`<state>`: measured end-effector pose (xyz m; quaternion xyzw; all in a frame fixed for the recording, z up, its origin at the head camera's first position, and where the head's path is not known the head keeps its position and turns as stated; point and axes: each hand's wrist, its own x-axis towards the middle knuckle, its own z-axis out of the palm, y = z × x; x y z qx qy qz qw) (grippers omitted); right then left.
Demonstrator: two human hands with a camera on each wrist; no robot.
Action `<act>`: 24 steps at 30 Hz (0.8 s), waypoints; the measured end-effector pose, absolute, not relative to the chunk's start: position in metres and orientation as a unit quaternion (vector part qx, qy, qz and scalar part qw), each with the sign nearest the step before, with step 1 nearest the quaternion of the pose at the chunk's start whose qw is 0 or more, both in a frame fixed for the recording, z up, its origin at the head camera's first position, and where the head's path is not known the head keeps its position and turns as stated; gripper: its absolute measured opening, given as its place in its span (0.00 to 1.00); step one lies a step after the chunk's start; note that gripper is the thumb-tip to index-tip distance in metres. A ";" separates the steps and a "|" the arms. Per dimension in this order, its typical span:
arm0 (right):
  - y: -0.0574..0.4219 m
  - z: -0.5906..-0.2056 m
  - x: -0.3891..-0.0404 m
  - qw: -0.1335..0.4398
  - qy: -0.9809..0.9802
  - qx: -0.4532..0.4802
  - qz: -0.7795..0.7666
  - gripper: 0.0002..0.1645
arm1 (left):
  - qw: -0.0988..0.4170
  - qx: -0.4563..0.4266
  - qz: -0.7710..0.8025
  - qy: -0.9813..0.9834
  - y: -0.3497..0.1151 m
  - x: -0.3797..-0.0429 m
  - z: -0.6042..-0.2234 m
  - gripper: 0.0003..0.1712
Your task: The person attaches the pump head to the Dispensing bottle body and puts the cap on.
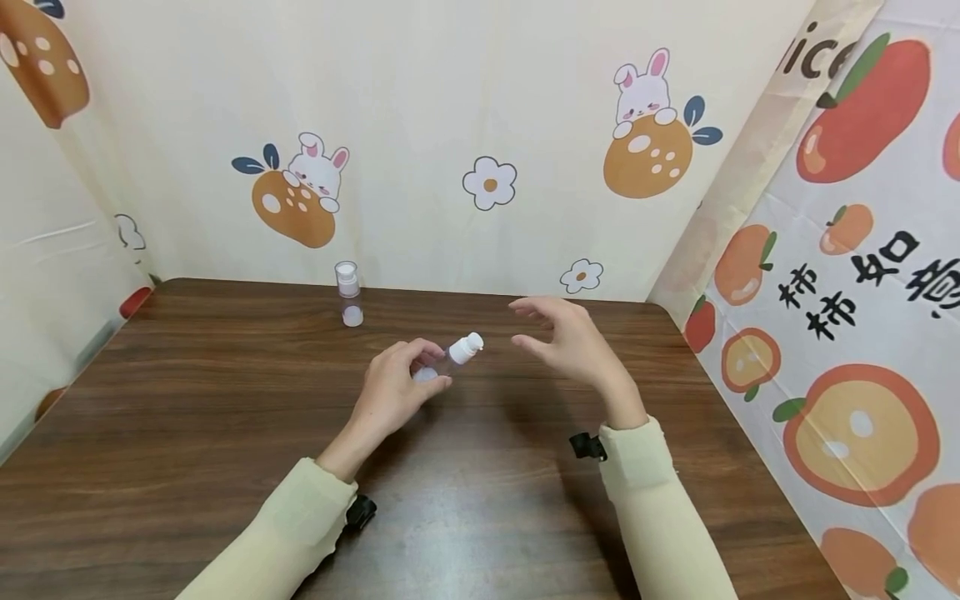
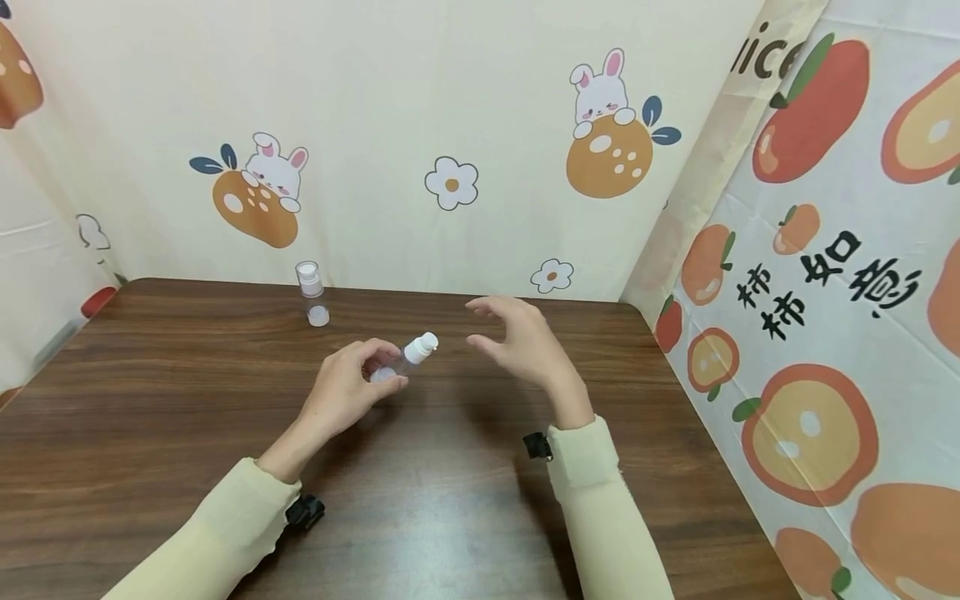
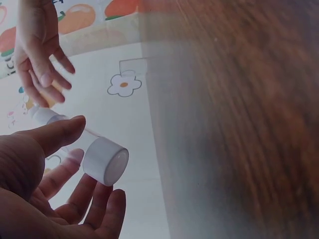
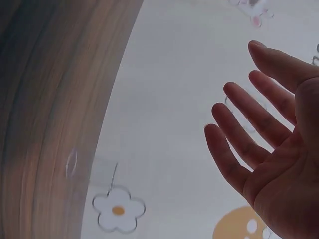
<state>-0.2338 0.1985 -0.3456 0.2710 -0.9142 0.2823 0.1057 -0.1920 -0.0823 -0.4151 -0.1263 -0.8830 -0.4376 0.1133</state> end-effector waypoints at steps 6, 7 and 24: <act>0.228 -0.345 -0.247 0.085 -0.937 0.231 0.248 0.28 | 0.115 -0.129 -0.435 -0.884 -0.082 -0.192 -0.415 0.20; 0.233 -0.346 -0.250 0.079 -0.940 0.225 0.242 0.28 | 0.114 -0.129 -0.435 -0.884 -0.082 -0.192 -0.415 0.20; 0.269 -0.376 -0.287 0.048 -0.963 0.184 0.192 0.33 | 0.112 -0.127 -0.438 -0.883 -0.081 -0.192 -0.416 0.21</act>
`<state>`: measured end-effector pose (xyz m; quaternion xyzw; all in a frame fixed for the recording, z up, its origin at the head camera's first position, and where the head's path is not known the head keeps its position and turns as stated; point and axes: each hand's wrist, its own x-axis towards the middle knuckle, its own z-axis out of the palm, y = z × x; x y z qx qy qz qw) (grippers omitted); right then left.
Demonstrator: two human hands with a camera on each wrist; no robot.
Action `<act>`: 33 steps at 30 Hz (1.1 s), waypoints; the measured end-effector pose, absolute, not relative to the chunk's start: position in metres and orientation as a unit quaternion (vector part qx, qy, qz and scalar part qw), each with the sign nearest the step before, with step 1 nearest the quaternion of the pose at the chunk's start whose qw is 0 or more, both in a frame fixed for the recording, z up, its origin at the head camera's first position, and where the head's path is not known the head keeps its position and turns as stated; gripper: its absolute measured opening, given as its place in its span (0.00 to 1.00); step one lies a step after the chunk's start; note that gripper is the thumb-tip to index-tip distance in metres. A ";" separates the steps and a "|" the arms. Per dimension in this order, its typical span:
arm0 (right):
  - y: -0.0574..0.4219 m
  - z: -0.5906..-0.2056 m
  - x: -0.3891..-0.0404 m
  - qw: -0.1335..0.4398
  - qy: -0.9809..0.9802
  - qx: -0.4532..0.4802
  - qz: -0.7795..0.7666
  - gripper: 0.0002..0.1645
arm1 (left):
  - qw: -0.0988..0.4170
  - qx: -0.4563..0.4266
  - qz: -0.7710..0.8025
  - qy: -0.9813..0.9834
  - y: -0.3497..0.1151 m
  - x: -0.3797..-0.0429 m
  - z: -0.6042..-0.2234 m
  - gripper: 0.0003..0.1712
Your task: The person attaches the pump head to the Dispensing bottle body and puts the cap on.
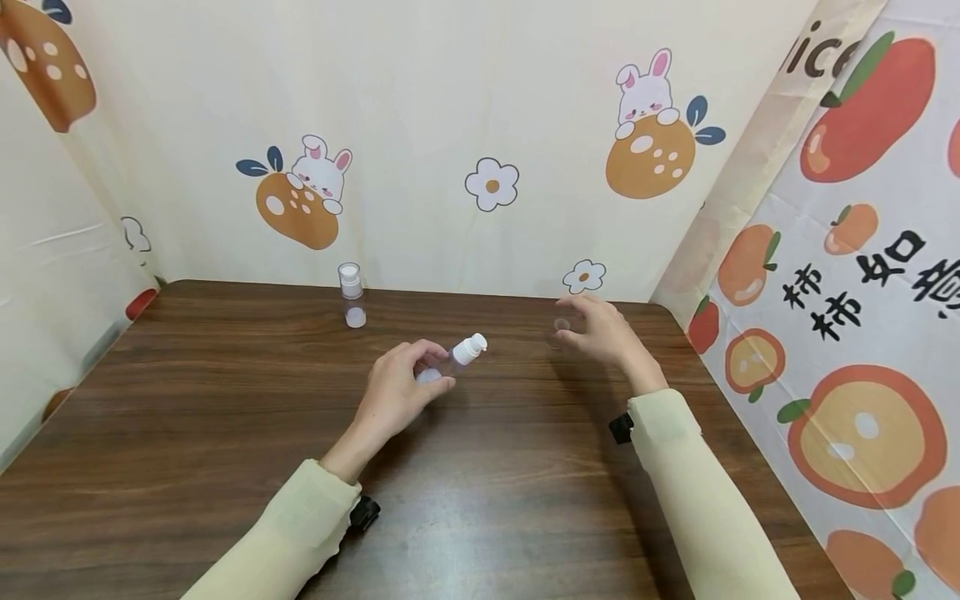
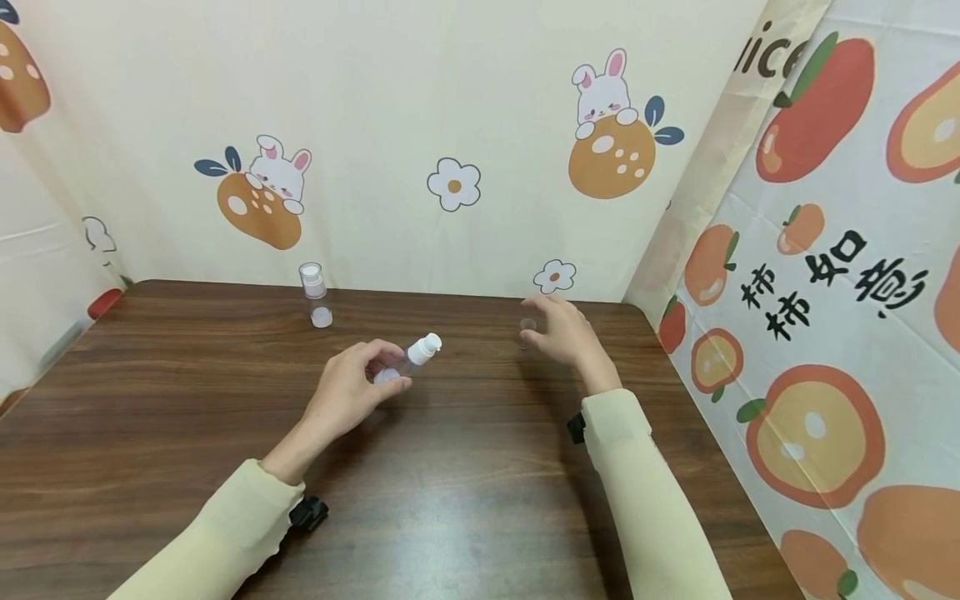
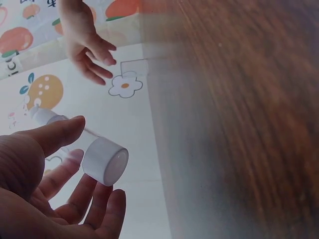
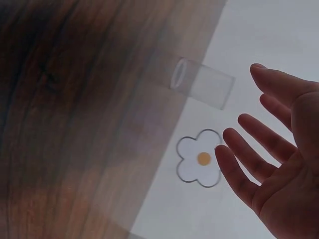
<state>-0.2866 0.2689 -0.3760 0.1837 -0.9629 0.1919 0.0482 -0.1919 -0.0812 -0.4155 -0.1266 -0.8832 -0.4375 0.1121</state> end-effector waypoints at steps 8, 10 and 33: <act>0.272 -0.393 -0.294 0.029 -0.968 0.176 0.178 0.33 | 0.107 -0.126 -0.437 -0.884 -0.080 -0.191 -0.415 0.20; 0.273 -0.396 -0.295 0.024 -0.969 0.175 0.175 0.33 | 0.106 -0.126 -0.437 -0.884 -0.080 -0.191 -0.415 0.20; 0.272 -0.401 -0.303 0.018 -0.968 0.172 0.180 0.25 | 0.098 -0.117 -0.437 -0.886 -0.080 -0.190 -0.415 0.20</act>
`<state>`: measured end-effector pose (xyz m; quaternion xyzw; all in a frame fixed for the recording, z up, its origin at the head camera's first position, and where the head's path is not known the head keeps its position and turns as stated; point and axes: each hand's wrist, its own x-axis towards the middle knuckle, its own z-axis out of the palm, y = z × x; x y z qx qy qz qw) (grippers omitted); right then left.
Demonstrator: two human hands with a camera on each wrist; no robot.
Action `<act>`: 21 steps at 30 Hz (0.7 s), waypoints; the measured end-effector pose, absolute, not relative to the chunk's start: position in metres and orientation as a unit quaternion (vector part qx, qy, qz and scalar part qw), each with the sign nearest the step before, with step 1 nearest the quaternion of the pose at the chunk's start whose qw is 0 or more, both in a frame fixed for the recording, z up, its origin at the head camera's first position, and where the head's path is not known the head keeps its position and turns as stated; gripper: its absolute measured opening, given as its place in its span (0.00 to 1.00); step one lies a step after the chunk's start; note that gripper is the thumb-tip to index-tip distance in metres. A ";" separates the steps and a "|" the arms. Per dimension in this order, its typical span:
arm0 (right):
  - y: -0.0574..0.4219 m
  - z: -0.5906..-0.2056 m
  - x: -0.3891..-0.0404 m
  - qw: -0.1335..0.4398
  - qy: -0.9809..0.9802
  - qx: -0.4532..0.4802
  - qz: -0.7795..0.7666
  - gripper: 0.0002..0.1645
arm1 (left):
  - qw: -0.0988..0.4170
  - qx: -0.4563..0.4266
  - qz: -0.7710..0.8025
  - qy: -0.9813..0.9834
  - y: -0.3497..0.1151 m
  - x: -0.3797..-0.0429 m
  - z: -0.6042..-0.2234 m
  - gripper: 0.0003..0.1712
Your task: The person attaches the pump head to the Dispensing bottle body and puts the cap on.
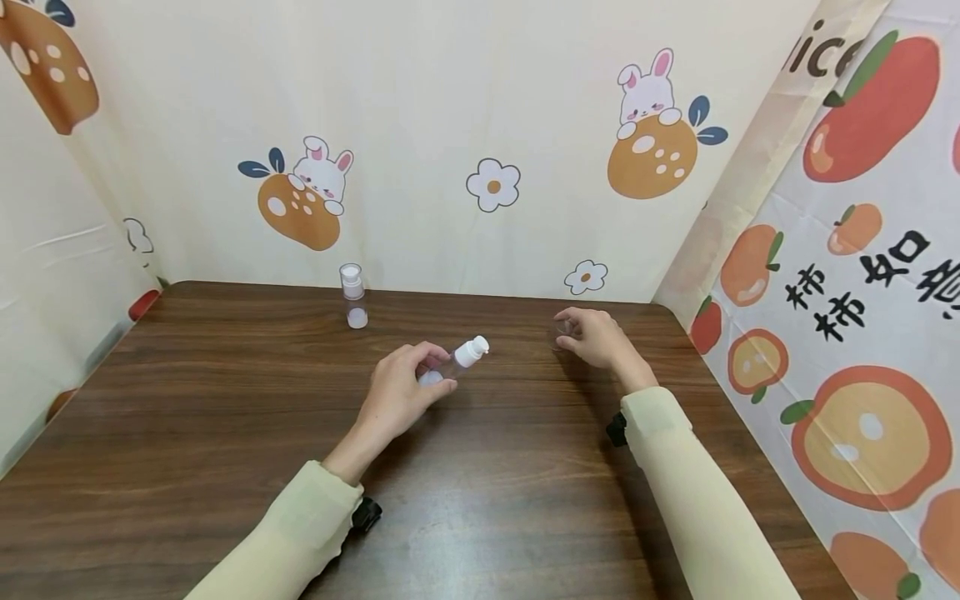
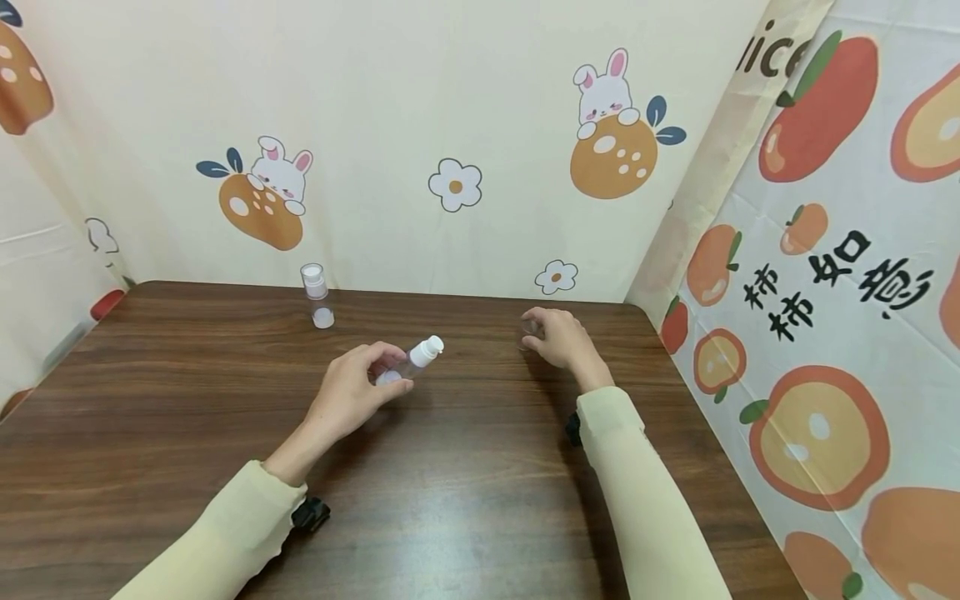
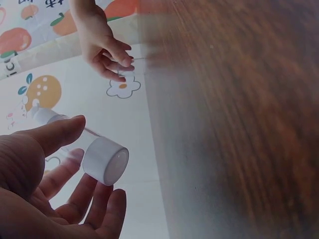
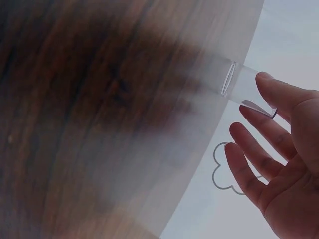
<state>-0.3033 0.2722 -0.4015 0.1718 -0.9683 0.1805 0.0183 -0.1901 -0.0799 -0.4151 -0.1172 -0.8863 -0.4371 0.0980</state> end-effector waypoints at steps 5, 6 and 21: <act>0.269 -0.395 -0.301 0.036 -0.965 0.180 0.185 0.24 | 0.095 -0.115 -0.438 -0.886 -0.080 -0.191 -0.416 0.21; 0.268 -0.393 -0.301 0.040 -0.964 0.182 0.188 0.24 | 0.095 -0.115 -0.439 -0.886 -0.080 -0.191 -0.416 0.21; 0.236 -0.361 -0.285 0.079 -0.941 0.240 0.225 0.22 | 0.096 -0.115 -0.440 -0.885 -0.080 -0.190 -0.415 0.21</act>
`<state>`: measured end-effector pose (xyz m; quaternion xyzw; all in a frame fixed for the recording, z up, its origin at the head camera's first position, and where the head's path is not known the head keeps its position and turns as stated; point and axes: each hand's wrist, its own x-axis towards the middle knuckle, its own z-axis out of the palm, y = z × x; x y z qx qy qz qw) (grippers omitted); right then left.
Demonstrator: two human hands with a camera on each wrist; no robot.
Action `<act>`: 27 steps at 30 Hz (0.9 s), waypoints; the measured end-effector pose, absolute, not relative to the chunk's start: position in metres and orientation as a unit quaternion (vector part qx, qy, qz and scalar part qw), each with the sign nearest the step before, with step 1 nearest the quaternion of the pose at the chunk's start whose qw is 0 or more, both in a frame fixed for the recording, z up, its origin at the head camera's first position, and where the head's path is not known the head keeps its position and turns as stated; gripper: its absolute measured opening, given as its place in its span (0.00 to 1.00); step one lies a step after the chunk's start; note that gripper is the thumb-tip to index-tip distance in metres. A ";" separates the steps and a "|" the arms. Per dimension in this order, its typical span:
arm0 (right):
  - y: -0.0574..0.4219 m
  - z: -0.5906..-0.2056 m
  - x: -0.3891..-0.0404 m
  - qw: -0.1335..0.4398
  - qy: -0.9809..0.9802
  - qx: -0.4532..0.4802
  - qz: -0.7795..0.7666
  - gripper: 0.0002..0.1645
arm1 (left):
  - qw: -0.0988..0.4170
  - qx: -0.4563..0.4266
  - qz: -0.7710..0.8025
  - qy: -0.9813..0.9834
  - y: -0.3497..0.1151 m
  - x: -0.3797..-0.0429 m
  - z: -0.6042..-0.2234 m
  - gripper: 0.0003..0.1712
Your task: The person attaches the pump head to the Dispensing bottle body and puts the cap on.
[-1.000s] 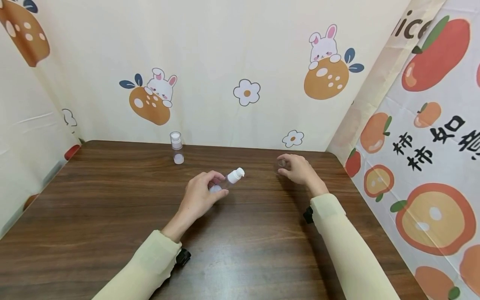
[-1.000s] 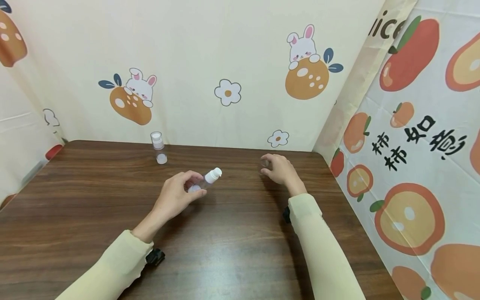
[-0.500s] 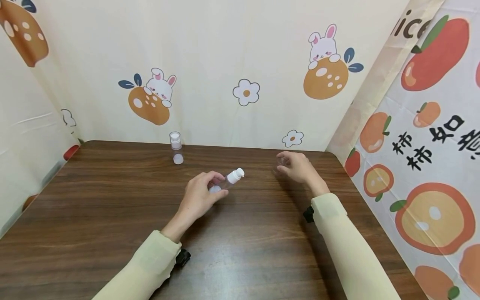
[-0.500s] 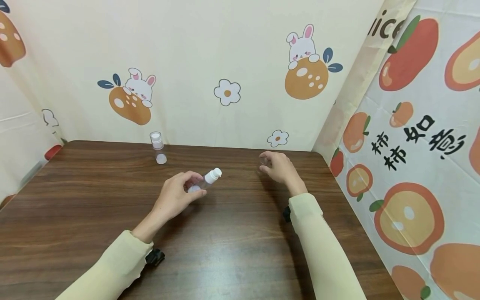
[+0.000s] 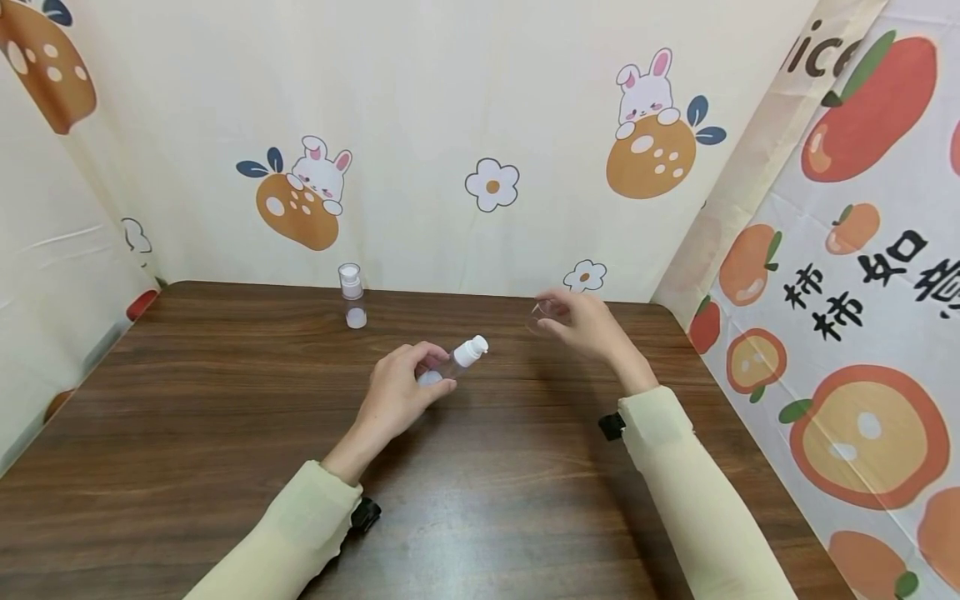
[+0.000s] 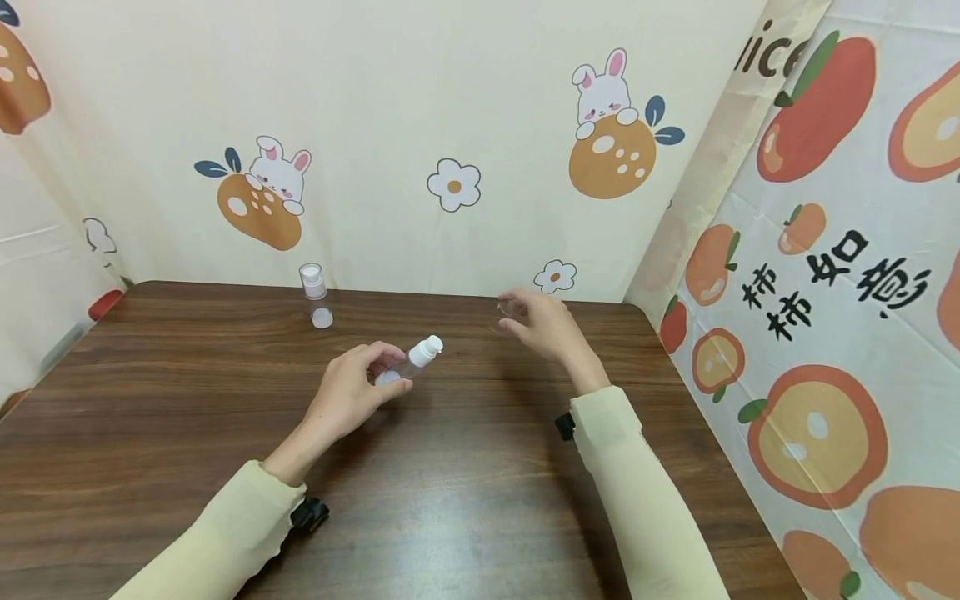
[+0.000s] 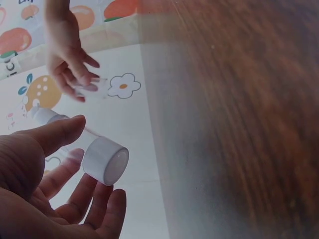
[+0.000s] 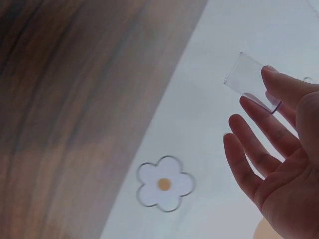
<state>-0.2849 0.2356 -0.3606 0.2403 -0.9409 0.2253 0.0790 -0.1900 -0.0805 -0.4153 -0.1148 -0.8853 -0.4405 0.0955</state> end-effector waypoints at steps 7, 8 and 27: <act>0.219 -0.346 -0.270 0.097 -0.923 0.256 0.270 0.23 | 0.101 -0.118 -0.440 -0.884 -0.081 -0.190 -0.417 0.20; 0.216 -0.344 -0.267 0.099 -0.919 0.260 0.278 0.23 | 0.102 -0.119 -0.441 -0.884 -0.081 -0.191 -0.417 0.20; 0.180 -0.327 -0.228 0.114 -0.880 0.323 0.329 0.22 | 0.100 -0.121 -0.441 -0.884 -0.080 -0.191 -0.417 0.21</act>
